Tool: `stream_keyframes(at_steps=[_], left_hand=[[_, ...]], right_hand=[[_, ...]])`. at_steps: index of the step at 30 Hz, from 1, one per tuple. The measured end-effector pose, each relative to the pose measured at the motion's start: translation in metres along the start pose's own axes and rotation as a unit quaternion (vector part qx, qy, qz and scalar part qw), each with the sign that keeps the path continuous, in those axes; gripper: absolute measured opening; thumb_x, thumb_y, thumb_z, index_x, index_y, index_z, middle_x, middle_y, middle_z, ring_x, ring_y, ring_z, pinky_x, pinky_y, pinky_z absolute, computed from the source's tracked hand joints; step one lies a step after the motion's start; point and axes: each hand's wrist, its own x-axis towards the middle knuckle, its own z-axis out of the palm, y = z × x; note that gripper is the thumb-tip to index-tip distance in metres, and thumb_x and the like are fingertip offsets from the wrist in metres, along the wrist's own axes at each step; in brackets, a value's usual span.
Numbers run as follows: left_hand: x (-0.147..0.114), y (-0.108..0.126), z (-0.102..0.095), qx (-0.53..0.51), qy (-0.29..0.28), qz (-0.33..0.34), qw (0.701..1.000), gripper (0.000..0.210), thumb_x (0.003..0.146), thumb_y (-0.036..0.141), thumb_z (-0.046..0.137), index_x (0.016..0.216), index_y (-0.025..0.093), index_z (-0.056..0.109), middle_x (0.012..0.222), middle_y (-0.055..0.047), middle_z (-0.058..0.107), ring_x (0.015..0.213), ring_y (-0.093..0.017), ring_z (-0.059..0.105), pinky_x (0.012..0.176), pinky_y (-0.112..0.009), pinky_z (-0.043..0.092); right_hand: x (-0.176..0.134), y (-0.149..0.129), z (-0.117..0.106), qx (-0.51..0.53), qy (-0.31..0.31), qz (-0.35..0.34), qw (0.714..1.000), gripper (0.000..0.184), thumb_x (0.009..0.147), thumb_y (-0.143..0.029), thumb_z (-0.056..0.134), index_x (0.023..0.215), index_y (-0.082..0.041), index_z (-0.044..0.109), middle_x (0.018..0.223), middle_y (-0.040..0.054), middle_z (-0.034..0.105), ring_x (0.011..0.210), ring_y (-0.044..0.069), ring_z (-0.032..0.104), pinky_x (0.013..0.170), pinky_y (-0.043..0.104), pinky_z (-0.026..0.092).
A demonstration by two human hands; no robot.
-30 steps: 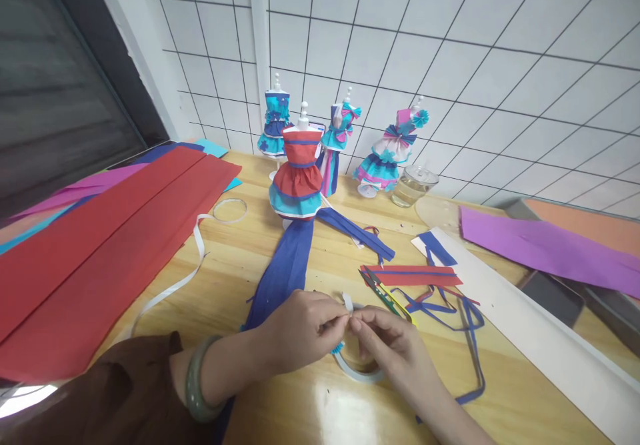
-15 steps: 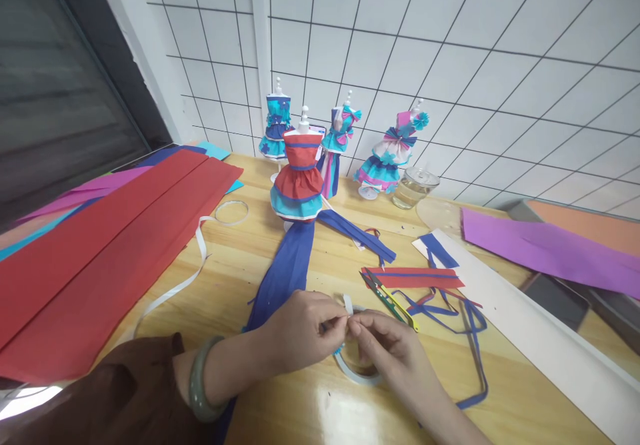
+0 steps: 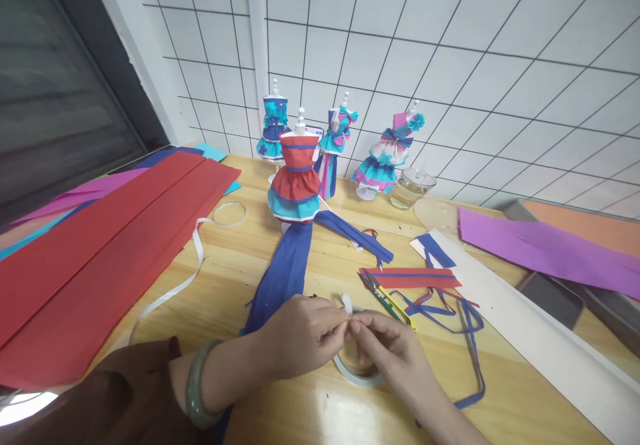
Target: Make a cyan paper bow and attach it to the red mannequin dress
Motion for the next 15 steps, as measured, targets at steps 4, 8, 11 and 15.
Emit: stream_keyframes(at_steps=[4, 8, 11, 15], left_hand=[[0.0003, 0.0003, -0.0001, 0.016, 0.010, 0.015, 1.000, 0.017, 0.081, 0.014, 0.042, 0.078, 0.015, 0.059, 0.060, -0.001, 0.058, 0.060, -0.010, 0.056, 0.057, -0.020, 0.041], [-0.0002, -0.0002, -0.0005, 0.039, 0.004, 0.027, 0.999, 0.016, 0.081, 0.015, 0.042, 0.079, 0.016, 0.058, 0.061, 0.000, 0.058, 0.059, -0.011, 0.056, 0.056, -0.021, 0.041], [-0.0009, -0.0006, -0.0006, 0.047, 0.001, 0.031, 0.998, 0.015, 0.080, 0.016, 0.042, 0.080, 0.016, 0.057, 0.062, 0.000, 0.058, 0.059, -0.011, 0.056, 0.054, -0.022, 0.041], [-0.0013, -0.0007, 0.0006, 0.037, -0.007, 0.020, 0.999, 0.016, 0.080, 0.016, 0.042, 0.079, 0.016, 0.058, 0.063, 0.000, 0.059, 0.060, -0.012, 0.056, 0.055, -0.023, 0.039]], right_hand=[[0.0004, -0.0003, -0.0002, -0.003, 0.003, -0.008, 1.000, 0.029, 0.079, -0.039, 0.051, 0.069, -0.014, 0.059, 0.049, -0.0030, 0.047, 0.045, 0.009, 0.041, 0.045, 0.020, 0.033], [0.0007, -0.0008, -0.0002, -0.015, 0.009, -0.013, 1.000, 0.030, 0.080, -0.040, 0.051, 0.067, -0.014, 0.059, 0.048, -0.0029, 0.047, 0.045, 0.009, 0.041, 0.044, 0.021, 0.034], [0.0006, -0.0006, -0.0004, -0.021, 0.010, -0.016, 1.000, 0.031, 0.079, -0.041, 0.051, 0.068, -0.014, 0.059, 0.049, -0.0028, 0.048, 0.044, 0.010, 0.042, 0.044, 0.021, 0.035], [0.0002, -0.0004, -0.0011, -0.024, 0.016, -0.015, 0.999, 0.030, 0.079, -0.042, 0.051, 0.072, -0.014, 0.061, 0.048, -0.0027, 0.049, 0.044, 0.010, 0.044, 0.044, 0.022, 0.036]])
